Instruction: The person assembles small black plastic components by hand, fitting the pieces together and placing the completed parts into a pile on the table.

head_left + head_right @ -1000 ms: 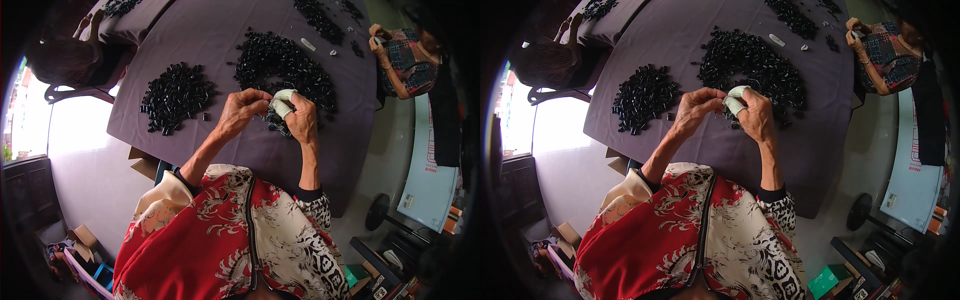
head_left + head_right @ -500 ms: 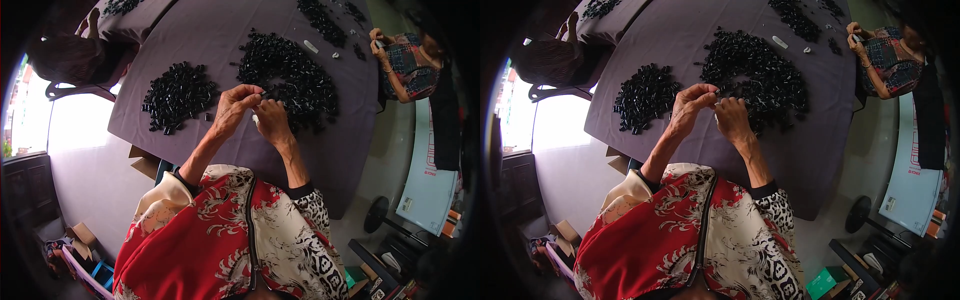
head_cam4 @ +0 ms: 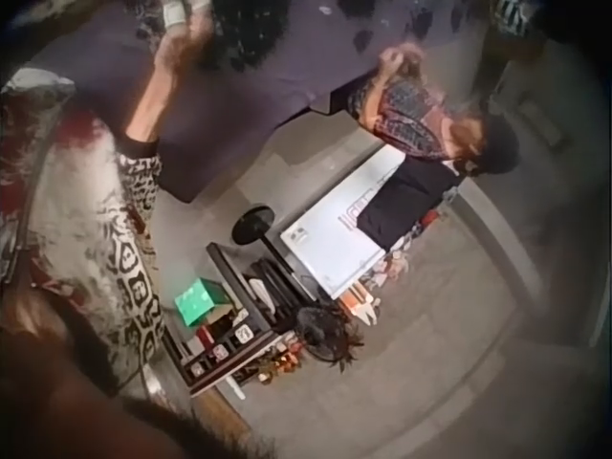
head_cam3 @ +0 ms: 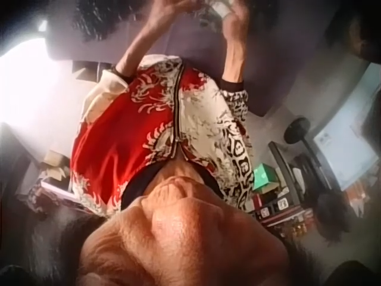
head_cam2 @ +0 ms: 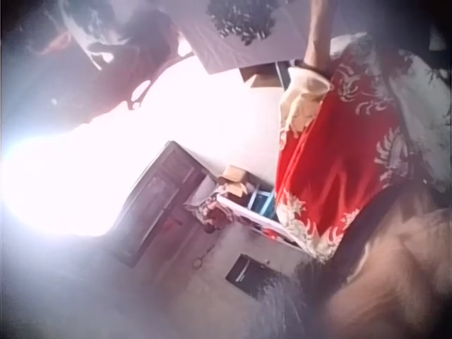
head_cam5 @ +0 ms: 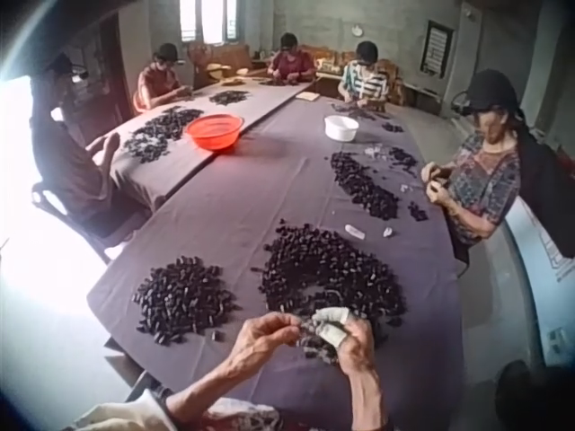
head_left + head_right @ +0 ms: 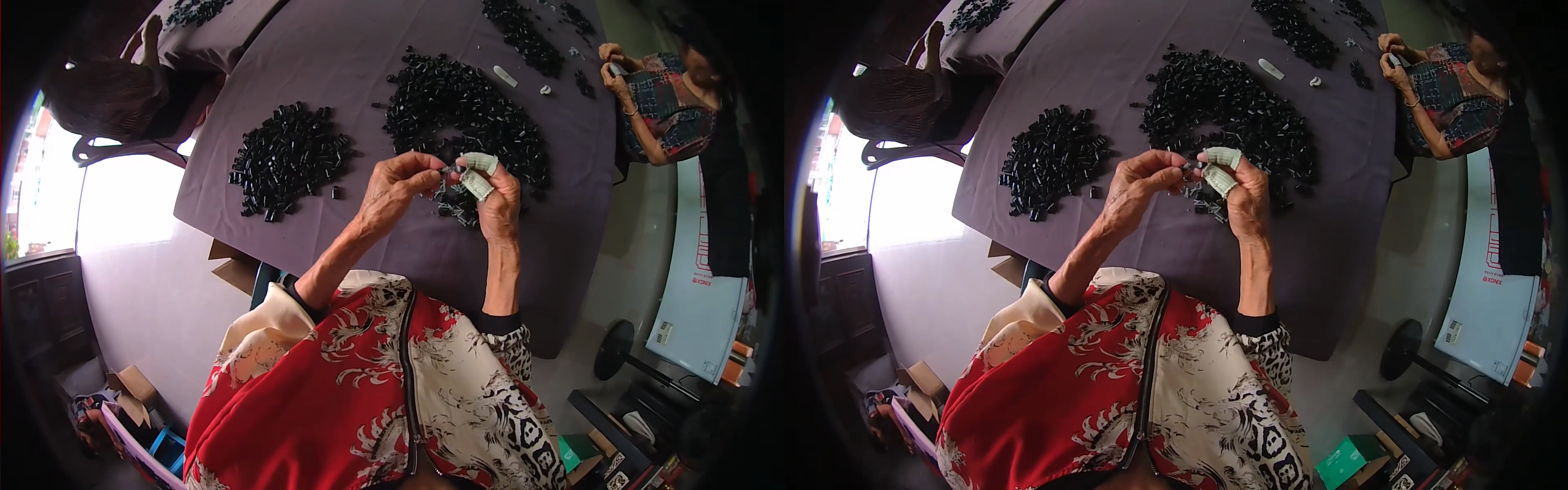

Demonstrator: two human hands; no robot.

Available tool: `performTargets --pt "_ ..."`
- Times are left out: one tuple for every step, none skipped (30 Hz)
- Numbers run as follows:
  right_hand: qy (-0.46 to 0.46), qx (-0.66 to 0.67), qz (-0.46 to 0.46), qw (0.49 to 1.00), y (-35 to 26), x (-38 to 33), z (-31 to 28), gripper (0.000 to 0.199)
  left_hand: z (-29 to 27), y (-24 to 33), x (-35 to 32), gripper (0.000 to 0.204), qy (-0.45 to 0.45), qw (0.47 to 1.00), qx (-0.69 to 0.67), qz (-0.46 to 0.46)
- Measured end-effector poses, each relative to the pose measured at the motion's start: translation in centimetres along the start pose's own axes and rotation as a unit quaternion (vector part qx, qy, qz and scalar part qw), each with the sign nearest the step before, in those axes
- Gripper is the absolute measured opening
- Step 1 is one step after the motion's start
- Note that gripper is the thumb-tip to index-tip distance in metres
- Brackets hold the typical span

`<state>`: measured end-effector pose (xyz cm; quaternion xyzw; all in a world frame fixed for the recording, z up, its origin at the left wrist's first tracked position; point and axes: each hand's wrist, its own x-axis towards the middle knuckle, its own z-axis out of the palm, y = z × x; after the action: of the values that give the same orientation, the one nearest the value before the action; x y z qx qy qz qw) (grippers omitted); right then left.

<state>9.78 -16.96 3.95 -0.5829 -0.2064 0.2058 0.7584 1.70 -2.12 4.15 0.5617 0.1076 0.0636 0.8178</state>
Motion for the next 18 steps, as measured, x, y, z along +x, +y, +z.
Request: performTargets --pt "-0.001 0.003 0.002 1.0 0.1 -0.1 -0.2 0.025 0.4 0.1 -0.1 0.014 0.0 1.0 0.002 -0.004" --pt "0.0 0.003 0.0 1.0 0.0 -0.2 -0.2 0.025 0.6 0.1 -0.2 0.014 0.0 1.0 0.004 -0.009" --pt "0.007 -0.002 0.004 1.0 -0.2 -0.4 -0.2 0.025 0.6 0.1 -0.2 0.013 -0.002 1.0 0.007 -0.012" --pt "0.014 -0.007 0.008 1.0 -0.4 -0.4 -0.1 0.025 0.6 0.0 -0.1 0.013 -0.004 1.0 0.008 -0.011" --pt "0.014 -0.006 0.008 1.0 -0.6 -0.5 -0.1 0.025 0.5 -0.1 -0.2 0.013 -0.004 1.0 0.029 -0.01" --pt "0.011 -0.024 0.012 1.0 -0.8 -0.5 -0.1 0.025 0.5 -0.1 -0.3 0.013 -0.005 0.999 0.051 -0.008" --pt "0.007 -0.041 0.016 0.999 -0.9 -0.6 -0.1 0.025 0.5 -0.1 -0.3 0.013 -0.004 0.999 0.051 -0.009" --pt "0.008 -0.042 0.016 0.999 -1.0 -0.6 -0.2 0.025 0.6 0.0 -0.3 0.013 -0.008 0.999 0.045 -0.005" --pt "0.009 -0.05 0.014 0.999 -1.0 -0.6 -0.2 0.024 0.7 0.1 -0.2 0.013 -0.012 0.999 0.039 -0.002" --pt "0.009 -0.058 0.011 0.998 -1.1 -0.6 -0.2 0.024 0.8 0.1 -0.3 0.013 -0.013 0.999 0.038 -0.003" --pt "0.008 -0.058 0.012 0.998 -0.9 -0.6 -0.2 0.024 0.8 0.1 -0.3 0.013 -0.01 0.999 0.045 -0.009" --pt "0.017 -0.057 0.004 0.998 -0.6 -0.6 -0.2 0.024 0.8 0.1 -0.3 0.014 -0.008 0.999 0.052 -0.015" --pt "0.026 -0.057 -0.003 0.998 -0.5 -0.6 -0.2 0.023 0.8 0.1 -0.2 0.014 -0.006 0.999 0.051 -0.015" --pt "0.025 -0.057 -0.002 0.998 -0.5 -0.6 -0.1 0.023 0.9 0.1 -0.1 0.014 -0.006 1.0 0.012 -0.014" --pt "0.013 -0.065 -0.013 0.998 -0.7 -0.5 0.0 0.021 0.9 0.1 -0.1 0.014 -0.006 1.0 -0.027 -0.013" --pt "0.001 -0.072 -0.025 0.997 -0.8 -0.5 0.2 0.02 0.9 0.1 -0.2 0.014 -0.005 1.0 -0.027 -0.013" --pt "0.003 -0.072 -0.025 0.997 -0.8 -0.5 0.2 0.02 1.0 0.0 -0.2 0.014 -0.002 0.999 -0.039 -0.019" --pt "0.002 -0.142 -0.047 0.989 -0.9 -0.5 0.2 0.019 1.0 0.0 -0.1 0.014 0.002 0.998 -0.05 -0.024"
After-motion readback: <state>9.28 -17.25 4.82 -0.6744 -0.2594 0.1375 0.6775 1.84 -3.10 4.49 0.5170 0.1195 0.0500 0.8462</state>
